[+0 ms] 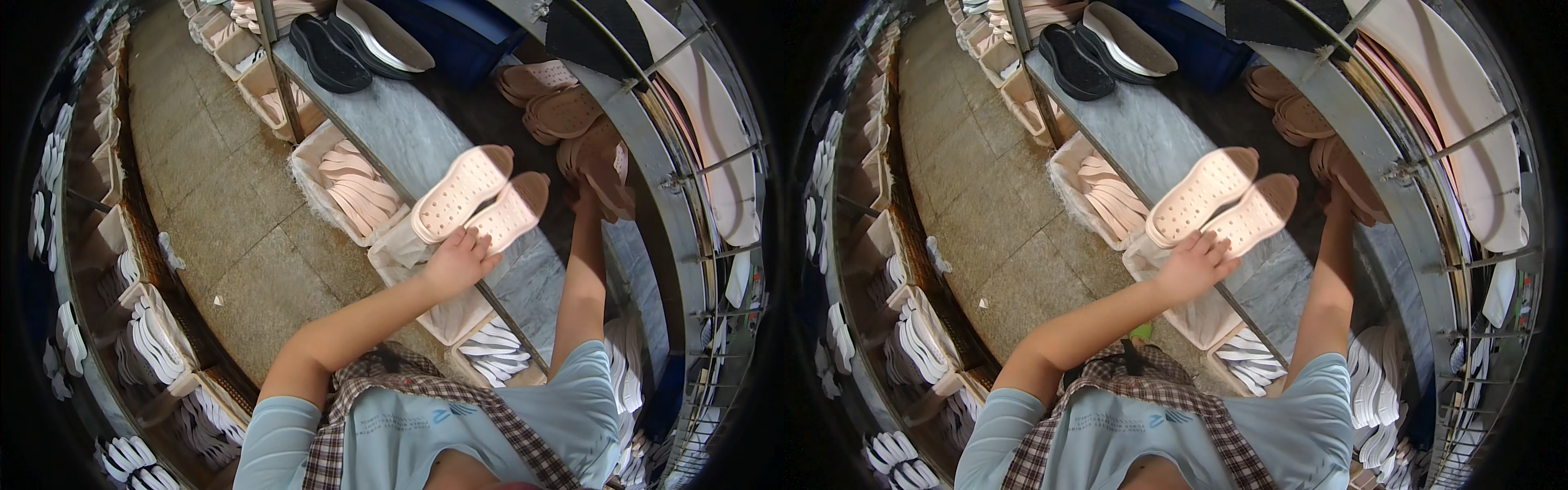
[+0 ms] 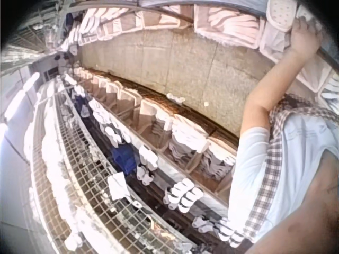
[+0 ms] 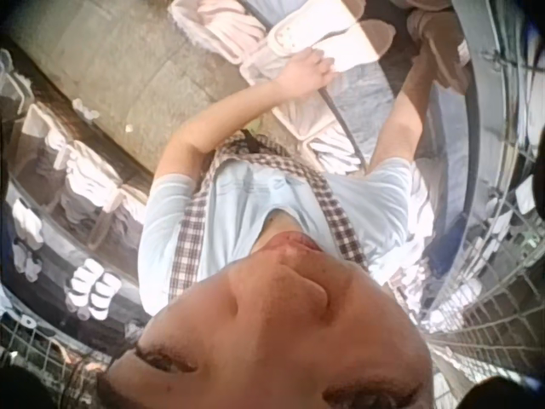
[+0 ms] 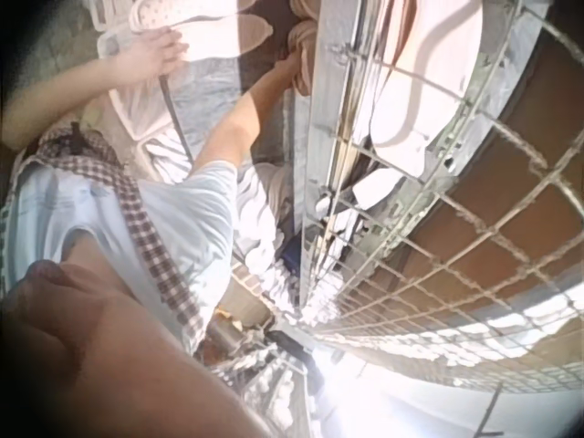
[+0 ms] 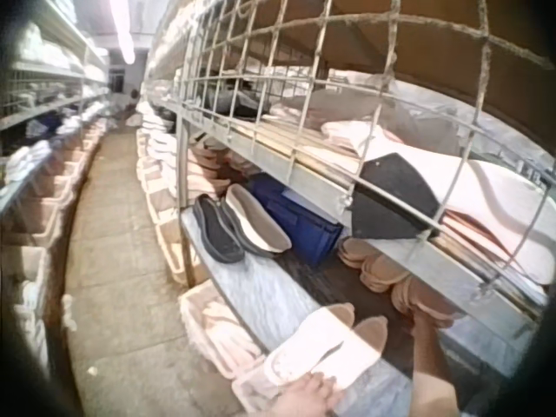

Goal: The person picks up white and beige slippers from a shelf, inspects them, and places them into a basket. The person repeats this process multiple times, handling the slippers one at a time and stacking them in the basket.

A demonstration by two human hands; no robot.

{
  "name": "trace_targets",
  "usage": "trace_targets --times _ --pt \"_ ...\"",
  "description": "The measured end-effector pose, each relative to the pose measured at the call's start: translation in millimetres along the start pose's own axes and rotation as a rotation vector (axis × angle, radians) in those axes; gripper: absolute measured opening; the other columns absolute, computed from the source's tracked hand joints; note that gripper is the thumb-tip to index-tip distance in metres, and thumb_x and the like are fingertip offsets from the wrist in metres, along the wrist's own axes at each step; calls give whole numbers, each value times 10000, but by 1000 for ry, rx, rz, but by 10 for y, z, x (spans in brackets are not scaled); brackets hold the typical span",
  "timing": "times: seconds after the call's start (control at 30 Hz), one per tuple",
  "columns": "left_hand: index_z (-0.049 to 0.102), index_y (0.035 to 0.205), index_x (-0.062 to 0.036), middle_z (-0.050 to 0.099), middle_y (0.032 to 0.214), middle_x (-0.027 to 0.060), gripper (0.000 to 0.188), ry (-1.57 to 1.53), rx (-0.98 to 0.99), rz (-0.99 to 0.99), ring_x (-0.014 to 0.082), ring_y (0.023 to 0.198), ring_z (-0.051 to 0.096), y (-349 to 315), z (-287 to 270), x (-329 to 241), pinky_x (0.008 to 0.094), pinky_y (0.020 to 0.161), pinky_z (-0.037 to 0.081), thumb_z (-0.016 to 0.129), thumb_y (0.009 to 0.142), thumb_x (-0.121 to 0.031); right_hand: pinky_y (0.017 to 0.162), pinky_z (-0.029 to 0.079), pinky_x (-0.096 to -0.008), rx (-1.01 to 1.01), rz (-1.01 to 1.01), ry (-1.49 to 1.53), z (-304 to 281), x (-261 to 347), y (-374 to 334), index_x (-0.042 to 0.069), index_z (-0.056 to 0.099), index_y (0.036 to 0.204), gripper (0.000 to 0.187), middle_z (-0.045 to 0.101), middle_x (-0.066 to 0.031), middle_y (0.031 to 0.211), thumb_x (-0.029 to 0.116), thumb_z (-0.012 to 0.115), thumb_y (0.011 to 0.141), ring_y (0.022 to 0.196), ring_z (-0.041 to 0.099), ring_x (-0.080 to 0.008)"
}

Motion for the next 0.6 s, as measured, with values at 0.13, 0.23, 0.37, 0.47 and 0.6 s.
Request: trace_targets --times 0.13,0.23,0.37,0.47,0.6 --pt "588 1157 -197 558 1235 85 367 45 31 -108 310 1144 494 138 -2 240 426 983 362 509 799 -181 865 488 -378 182 -167 333 146 1 -54 61 490 1244 406 457 -116 1278 252 587 899 1134 466 -283" --pt "590 1156 -195 564 1222 78 362 69 2 -118 299 1152 488 182 -2 335 427 991 351 510 804 -173 951 434 -402 103 -177 517 267 -79 68 93 469 1277 423 438 -111 1299 240 589 899 1156 444 -302" --pt "577 1170 -198 569 1202 70 367 31 -17 -120 282 1175 470 194 7 389 434 1006 335 514 810 -173 969 409 -398 -82 -145 598 296 -136 -80 111 487 1269 407 469 -101 1258 215 602 892 1138 456 -278" --pt "544 1199 -179 525 1247 78 408 -46 -4 -125 280 1214 428 201 -54 413 448 1013 323 575 793 -199 861 481 -382 -86 -172 571 138 -215 -613 87 530 1157 326 527 -106 1145 123 638 852 1037 514 -254" --pt "518 1201 -135 469 1291 97 477 -209 -89 -132 283 1240 390 239 -303 278 486 1014 311 639 746 -210 745 530 -349 -39 -187 614 97 -566 -1451 74 554 1060 281 586 -90 1007 34 661 804 892 581 -224"
Point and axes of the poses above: each hand's wrist, its own y-axis towards the middle knuckle, its own z-axis out of the palm, x = y × z, the point moved 1 cm from there along y, towards the middle knuckle
